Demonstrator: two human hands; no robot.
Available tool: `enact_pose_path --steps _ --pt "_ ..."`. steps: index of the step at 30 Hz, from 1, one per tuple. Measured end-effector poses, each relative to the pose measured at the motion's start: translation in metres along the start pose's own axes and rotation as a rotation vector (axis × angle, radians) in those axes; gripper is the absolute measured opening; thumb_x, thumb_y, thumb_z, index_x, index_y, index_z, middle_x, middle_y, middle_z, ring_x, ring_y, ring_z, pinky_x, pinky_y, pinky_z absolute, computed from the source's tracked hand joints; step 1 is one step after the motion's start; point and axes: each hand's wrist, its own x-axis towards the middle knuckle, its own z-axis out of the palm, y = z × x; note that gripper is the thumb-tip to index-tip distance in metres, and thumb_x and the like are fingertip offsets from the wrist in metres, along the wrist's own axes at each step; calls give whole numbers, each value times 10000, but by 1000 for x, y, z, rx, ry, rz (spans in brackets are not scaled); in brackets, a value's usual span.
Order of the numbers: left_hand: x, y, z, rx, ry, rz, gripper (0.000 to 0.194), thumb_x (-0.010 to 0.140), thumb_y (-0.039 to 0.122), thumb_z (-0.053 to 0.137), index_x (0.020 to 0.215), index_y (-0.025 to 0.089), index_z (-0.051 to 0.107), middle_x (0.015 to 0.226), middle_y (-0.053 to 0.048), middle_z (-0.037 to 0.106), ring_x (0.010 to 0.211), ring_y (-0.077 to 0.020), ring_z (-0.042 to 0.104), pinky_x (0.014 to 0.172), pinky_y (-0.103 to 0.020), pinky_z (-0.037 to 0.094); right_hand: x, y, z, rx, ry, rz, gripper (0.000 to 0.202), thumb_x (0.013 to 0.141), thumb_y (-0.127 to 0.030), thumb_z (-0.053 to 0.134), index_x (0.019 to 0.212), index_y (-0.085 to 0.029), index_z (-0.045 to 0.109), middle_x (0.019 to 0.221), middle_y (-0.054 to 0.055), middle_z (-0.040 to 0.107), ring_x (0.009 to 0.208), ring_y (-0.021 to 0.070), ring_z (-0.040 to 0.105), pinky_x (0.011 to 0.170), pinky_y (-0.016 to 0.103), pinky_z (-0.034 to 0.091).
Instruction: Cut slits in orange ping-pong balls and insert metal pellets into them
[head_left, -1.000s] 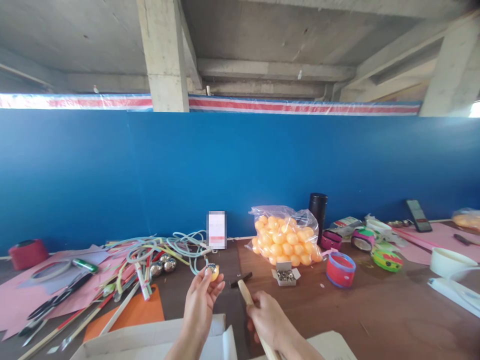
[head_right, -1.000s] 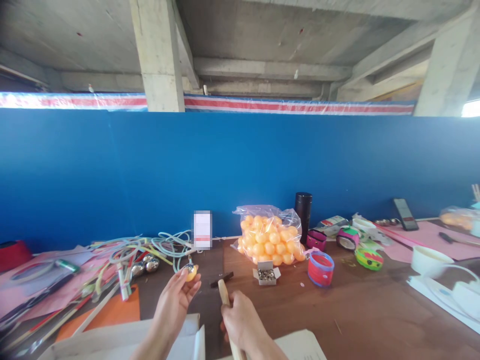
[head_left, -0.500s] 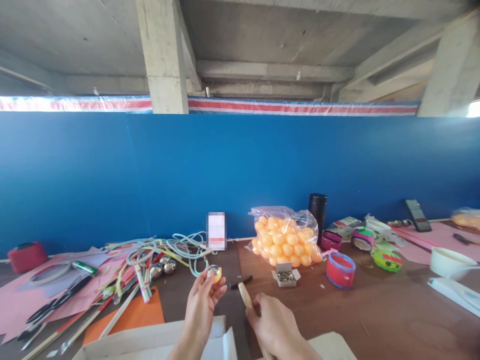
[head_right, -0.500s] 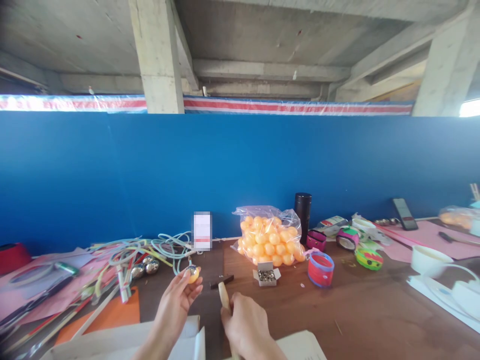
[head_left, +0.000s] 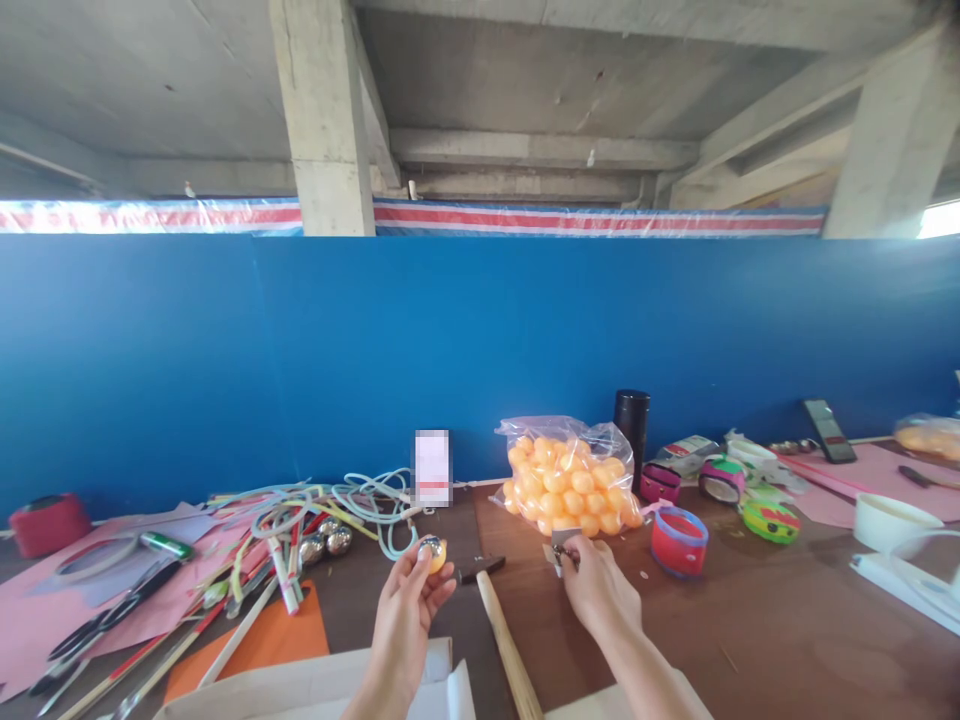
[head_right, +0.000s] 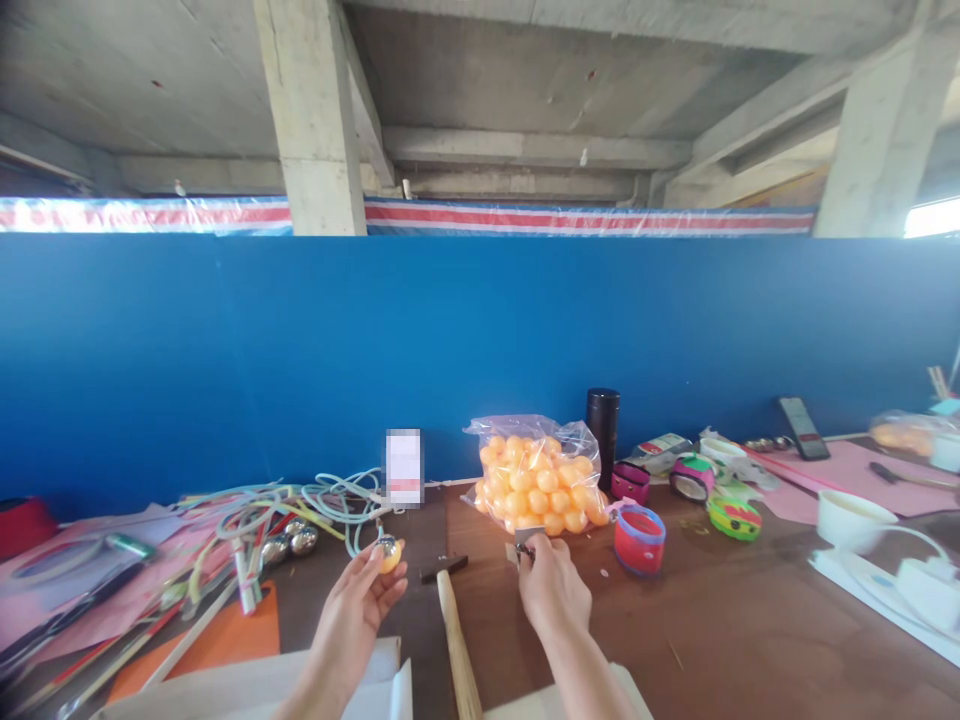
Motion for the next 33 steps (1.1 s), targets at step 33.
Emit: enact_pose_path --steps 33 --pt "-3 2 2 16 -15 -19 369 693 269 676 1033 166 578 940 -91 655 705 -140 641 605 -259 537 15 7 3 -16 -52 32 222 837 -349 391 828 -291 605 938 24 631 787 199 614 568 264 391"
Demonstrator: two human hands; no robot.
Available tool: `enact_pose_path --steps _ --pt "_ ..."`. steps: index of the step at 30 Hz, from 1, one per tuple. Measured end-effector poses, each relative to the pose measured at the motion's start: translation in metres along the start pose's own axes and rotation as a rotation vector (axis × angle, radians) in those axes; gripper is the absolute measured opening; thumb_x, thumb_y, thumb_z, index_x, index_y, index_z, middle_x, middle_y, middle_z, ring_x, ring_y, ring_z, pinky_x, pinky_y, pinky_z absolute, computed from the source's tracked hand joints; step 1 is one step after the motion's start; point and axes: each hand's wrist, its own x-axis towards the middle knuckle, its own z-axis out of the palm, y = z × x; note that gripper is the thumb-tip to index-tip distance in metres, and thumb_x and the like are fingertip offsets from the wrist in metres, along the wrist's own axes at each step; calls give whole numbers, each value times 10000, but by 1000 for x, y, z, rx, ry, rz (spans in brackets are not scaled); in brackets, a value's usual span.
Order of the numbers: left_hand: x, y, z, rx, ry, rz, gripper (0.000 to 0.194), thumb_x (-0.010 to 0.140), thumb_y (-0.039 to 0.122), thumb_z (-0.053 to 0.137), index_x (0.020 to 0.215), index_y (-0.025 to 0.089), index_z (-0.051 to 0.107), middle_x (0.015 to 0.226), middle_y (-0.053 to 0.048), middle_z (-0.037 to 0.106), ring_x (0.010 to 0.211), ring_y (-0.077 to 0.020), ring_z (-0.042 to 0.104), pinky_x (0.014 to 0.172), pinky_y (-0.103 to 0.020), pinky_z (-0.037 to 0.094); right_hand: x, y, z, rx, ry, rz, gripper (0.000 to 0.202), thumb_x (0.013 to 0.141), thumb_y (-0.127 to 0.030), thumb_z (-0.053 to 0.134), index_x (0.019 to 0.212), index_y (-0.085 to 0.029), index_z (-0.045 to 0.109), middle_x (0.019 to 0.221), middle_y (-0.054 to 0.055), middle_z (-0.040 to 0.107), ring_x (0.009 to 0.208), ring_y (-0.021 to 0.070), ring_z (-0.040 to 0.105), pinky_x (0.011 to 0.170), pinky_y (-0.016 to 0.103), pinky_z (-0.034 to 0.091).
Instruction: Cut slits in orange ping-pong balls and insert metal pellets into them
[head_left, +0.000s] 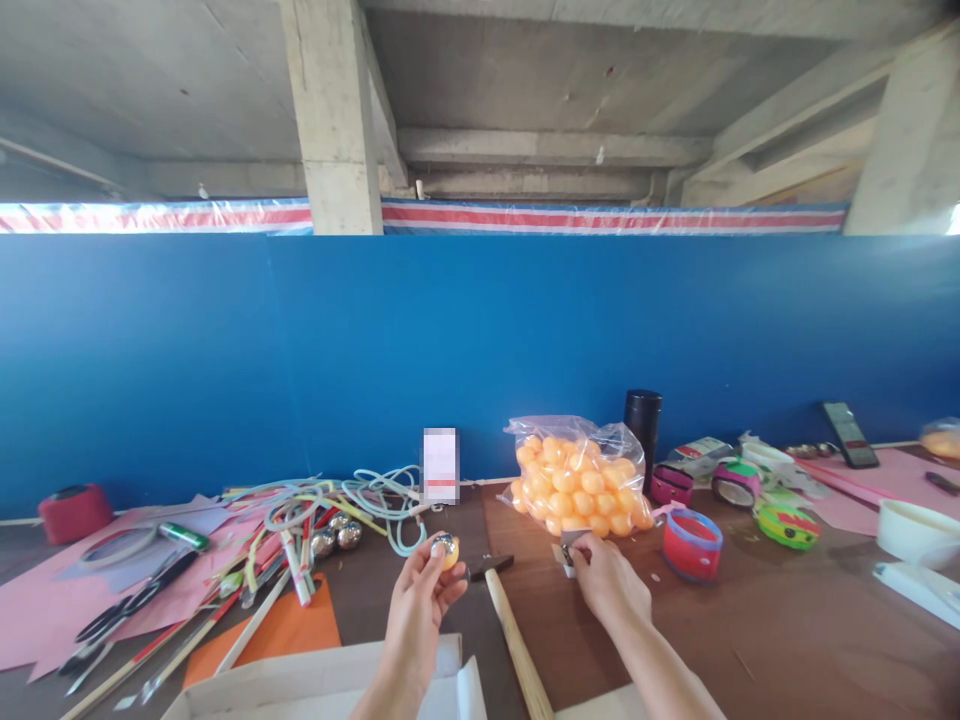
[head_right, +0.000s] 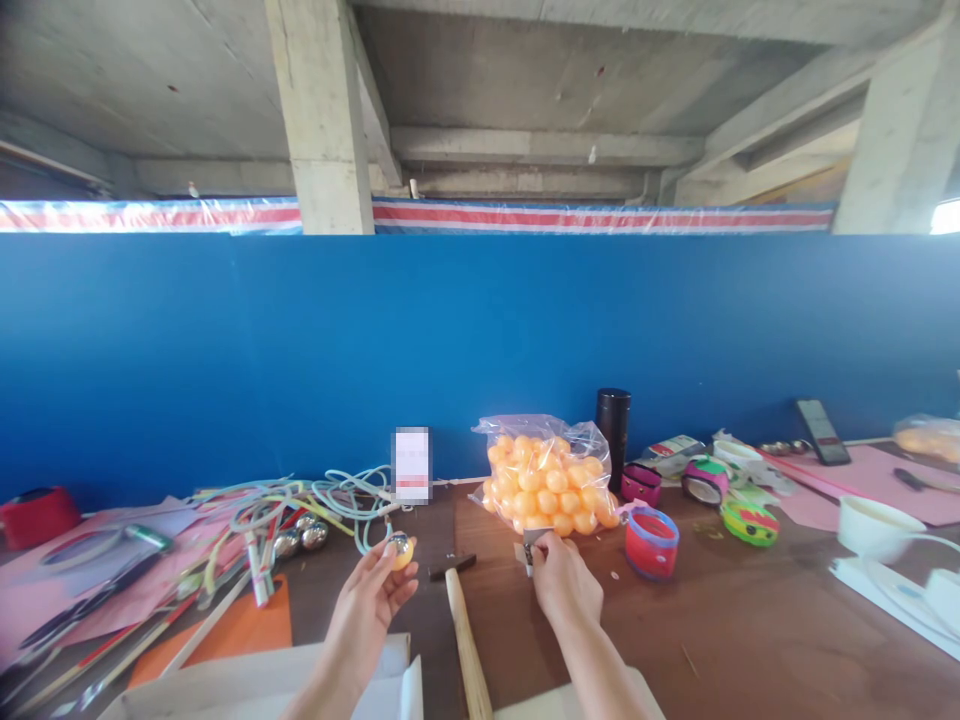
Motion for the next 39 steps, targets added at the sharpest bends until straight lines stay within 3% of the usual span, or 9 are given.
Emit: enact_pose_path --steps 26,39 --pt "-3 3 3 -13 3 -7 362 677 262 688 1008 160 586 876 -80 659 696 -152 646 600 -269 539 -2 -6 1 -15 8 12 254 867 -296 349 831 -250 597 965 44 620 791 186 616 576 259 405" --pt "-7 7 10 -10 33 -13 319 687 238 676 983 156 588 876 -78 656 662 -143 644 574 -264 535 -7 -3 -7 10 -10 -31 173 820 -323 431 844 -303 602 982 8 626 837 206 614 561 265 384"
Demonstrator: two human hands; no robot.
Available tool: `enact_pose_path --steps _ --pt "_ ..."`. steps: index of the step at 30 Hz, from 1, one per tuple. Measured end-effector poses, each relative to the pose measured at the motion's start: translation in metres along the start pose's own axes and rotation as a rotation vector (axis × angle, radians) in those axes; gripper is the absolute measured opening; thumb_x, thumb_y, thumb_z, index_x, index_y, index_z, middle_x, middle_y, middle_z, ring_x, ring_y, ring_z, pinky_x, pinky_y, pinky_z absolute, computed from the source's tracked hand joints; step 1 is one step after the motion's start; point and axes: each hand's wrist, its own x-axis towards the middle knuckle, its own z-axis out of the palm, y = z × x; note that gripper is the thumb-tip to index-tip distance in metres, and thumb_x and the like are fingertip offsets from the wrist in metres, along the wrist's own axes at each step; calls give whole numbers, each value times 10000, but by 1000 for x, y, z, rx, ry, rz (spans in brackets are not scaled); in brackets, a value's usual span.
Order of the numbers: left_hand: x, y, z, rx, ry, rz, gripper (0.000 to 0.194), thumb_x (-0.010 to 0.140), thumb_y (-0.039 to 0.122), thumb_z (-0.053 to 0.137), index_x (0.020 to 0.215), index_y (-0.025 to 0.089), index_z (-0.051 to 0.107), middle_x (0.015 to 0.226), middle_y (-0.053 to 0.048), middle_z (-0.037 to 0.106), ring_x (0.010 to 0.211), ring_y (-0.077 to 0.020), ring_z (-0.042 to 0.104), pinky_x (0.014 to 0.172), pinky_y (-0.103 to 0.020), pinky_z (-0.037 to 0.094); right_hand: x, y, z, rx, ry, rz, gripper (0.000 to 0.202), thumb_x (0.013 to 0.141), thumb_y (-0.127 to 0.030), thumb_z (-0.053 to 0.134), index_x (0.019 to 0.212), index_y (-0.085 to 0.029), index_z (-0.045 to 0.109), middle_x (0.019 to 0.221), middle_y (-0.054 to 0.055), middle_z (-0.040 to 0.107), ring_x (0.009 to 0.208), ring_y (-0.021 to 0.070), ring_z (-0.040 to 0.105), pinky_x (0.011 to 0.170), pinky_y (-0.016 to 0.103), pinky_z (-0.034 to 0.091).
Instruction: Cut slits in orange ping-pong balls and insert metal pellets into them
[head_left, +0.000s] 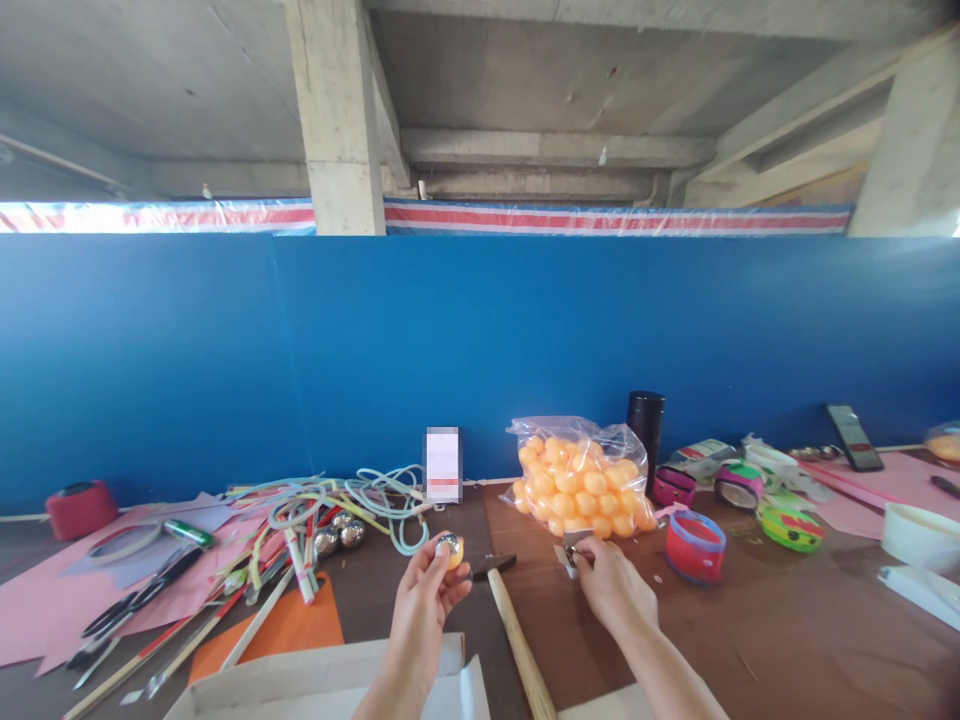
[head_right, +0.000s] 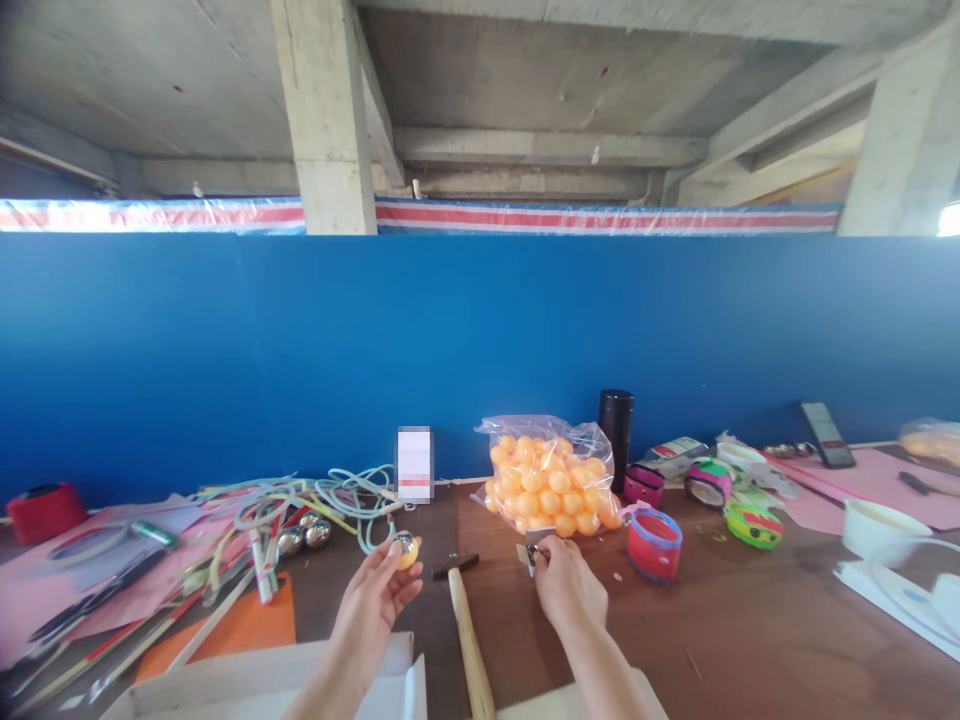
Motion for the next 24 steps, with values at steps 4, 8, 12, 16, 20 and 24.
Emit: enact_pose_path --steps 4,8,12,16,20,24 --pt "-4 2 4 17 18 11 312 696 232 668 986 151 587 874 -80 651 662 -138 641 566 -252 532 1 2 2 4 -1 2 192 820 -278 419 865 -302 603 990 15 627 838 207 615 562 267 383" --pt "-6 3 6 2 19 5 295 692 232 672 965 150 594 841 -76 658 637 -134 639 550 -245 530 3 2 4 10 17 -5 215 835 -259 402 913 -301 598 1013 14 625 859 196 610 595 256 394" --pt "-5 4 6 -1 16 8 290 684 236 678 949 153 595 826 -73 663 628 -133 640 544 -242 528 2 0 4 9 30 -2 220 846 -260 388 914 -292 595 1020 19 618 848 194 611 601 256 400" --pt "-6 3 6 -6 15 6 291 683 234 678 951 157 595 822 -67 661 632 -135 641 546 -244 528 1 -1 3 7 40 8 215 849 -302 382 923 -285 584 1023 35 605 850 203 608 591 267 398" --pt "-5 2 4 9 7 10 287 697 241 666 960 151 596 879 -87 659 640 -136 639 553 -252 531 1 1 3 8 22 -2 177 824 -360 430 853 -279 585 966 25 614 812 199 612 568 261 381" --pt "-4 1 3 23 14 15 302 696 249 667 972 150 594 883 -90 656 652 -137 637 562 -252 529 1 1 5 11 14 -21 162 824 -325 430 809 -283 586 942 5 623 791 181 608 535 239 346"
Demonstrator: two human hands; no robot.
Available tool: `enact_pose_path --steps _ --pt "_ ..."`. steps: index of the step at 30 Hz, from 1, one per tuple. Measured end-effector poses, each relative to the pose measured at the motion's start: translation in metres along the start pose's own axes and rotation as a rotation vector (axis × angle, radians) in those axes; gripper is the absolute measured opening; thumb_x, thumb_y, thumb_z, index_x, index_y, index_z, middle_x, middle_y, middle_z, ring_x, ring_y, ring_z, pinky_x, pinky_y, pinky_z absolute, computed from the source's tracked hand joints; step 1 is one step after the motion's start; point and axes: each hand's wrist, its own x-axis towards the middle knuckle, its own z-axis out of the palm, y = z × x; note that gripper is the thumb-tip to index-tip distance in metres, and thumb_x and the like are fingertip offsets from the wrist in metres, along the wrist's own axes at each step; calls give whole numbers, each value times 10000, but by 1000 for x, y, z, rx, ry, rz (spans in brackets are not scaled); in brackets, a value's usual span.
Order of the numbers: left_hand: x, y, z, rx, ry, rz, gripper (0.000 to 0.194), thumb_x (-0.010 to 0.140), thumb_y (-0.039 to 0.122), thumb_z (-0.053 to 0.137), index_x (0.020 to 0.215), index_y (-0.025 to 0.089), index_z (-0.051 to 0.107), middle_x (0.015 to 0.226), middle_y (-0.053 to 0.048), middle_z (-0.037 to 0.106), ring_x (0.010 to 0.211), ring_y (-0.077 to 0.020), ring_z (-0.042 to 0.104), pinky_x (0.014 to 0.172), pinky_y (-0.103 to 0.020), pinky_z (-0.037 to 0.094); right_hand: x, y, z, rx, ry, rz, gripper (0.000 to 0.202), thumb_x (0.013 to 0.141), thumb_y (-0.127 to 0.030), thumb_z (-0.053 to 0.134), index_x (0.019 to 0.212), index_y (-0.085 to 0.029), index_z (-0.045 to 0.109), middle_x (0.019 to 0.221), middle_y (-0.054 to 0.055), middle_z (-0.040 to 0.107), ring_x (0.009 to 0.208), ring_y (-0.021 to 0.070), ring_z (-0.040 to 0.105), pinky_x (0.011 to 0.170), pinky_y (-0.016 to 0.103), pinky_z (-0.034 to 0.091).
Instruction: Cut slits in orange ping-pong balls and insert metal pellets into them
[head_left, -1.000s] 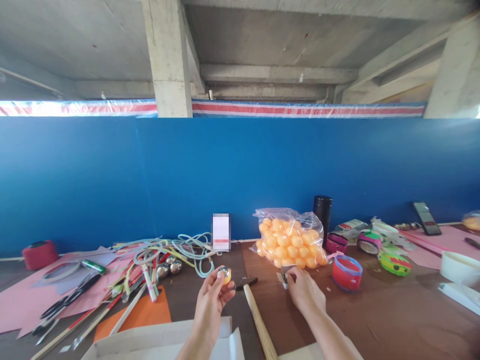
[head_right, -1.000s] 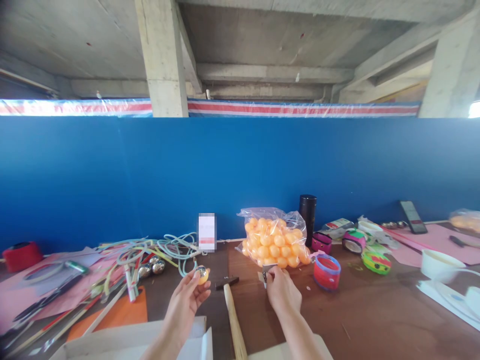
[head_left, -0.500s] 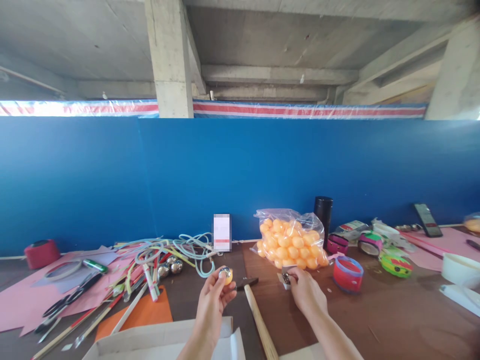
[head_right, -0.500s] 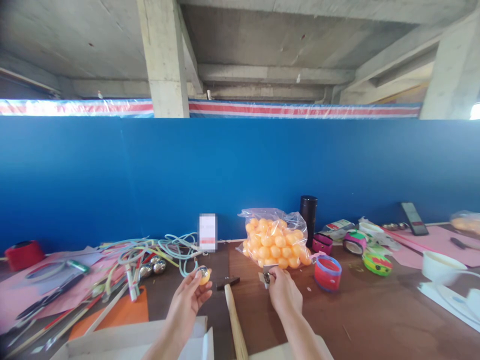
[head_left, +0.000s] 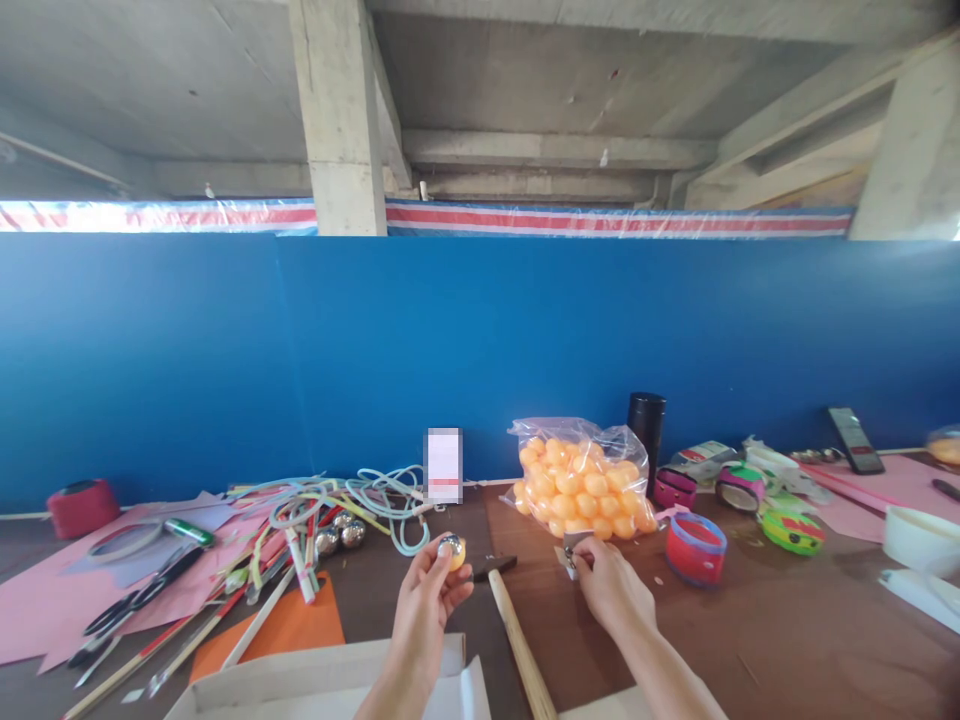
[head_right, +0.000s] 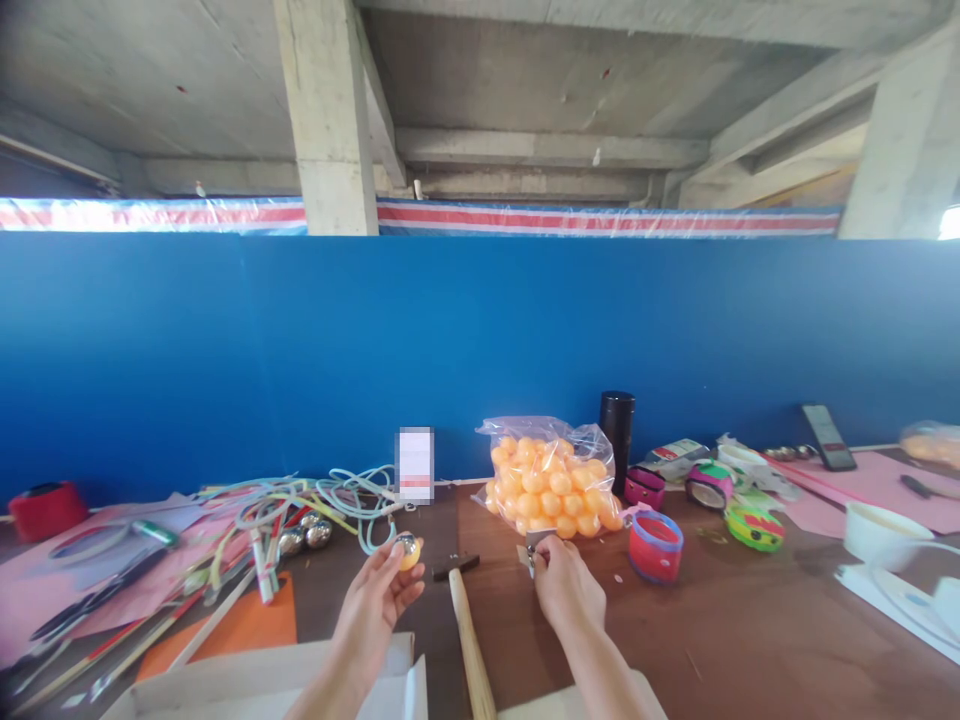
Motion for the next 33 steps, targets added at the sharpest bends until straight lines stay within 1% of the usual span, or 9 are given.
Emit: enact_pose_path --steps 6,8,12,18,22,28,33 --pt "-1 1 1 -4 -12 2 321 680 264 683 969 153 599 870 -89 659 653 -139 636 564 -253 528 1 -1 3 6 24 -13 193 850 -271 382 815 -274 572 940 1 616 790 164 597 525 230 325" --pt "-2 2 1 3 -10 1 321 686 265 678 975 151 597 863 -87 656 653 -140 635 563 -254 528 2 -2 4 7 38 -4 207 865 -268 359 861 -270 566 968 13 607 795 164 599 539 231 339" --pt "-2 2 2 33 -18 4 314 712 267 652 995 147 589 922 -98 647 659 -134 632 568 -254 529 3 -1 5 12 67 16 243 889 -278 311 955 -265 545 1062 38 575 842 171 598 578 241 370" --pt "1 0 0 44 -18 -3 320 730 262 633 1025 149 576 950 -98 639 673 -130 630 576 -250 529 0 1 0 11 37 8 178 835 -349 417 834 -276 579 954 19 604 804 191 605 540 253 346" --pt "3 -3 -3 39 -45 -6 328 724 270 640 1025 154 580 988 -106 635 686 -136 634 590 -264 535 -1 0 -2 5 15 -11 171 816 -313 438 755 -275 594 934 6 614 761 180 603 503 245 309" --pt "2 -3 -2 30 -26 13 345 708 282 658 1018 150 587 906 -92 645 673 -136 632 575 -255 531 0 0 0 5 36 -30 186 822 -265 420 788 -258 602 895 31 624 740 177 597 507 235 302" --pt "7 -5 -6 35 -57 -11 357 700 294 665 1022 161 588 957 -92 641 697 -144 638 597 -270 537 0 1 0 7 52 -60 167 818 -246 428 773 -233 587 845 35 618 754 172 594 564 235 340"
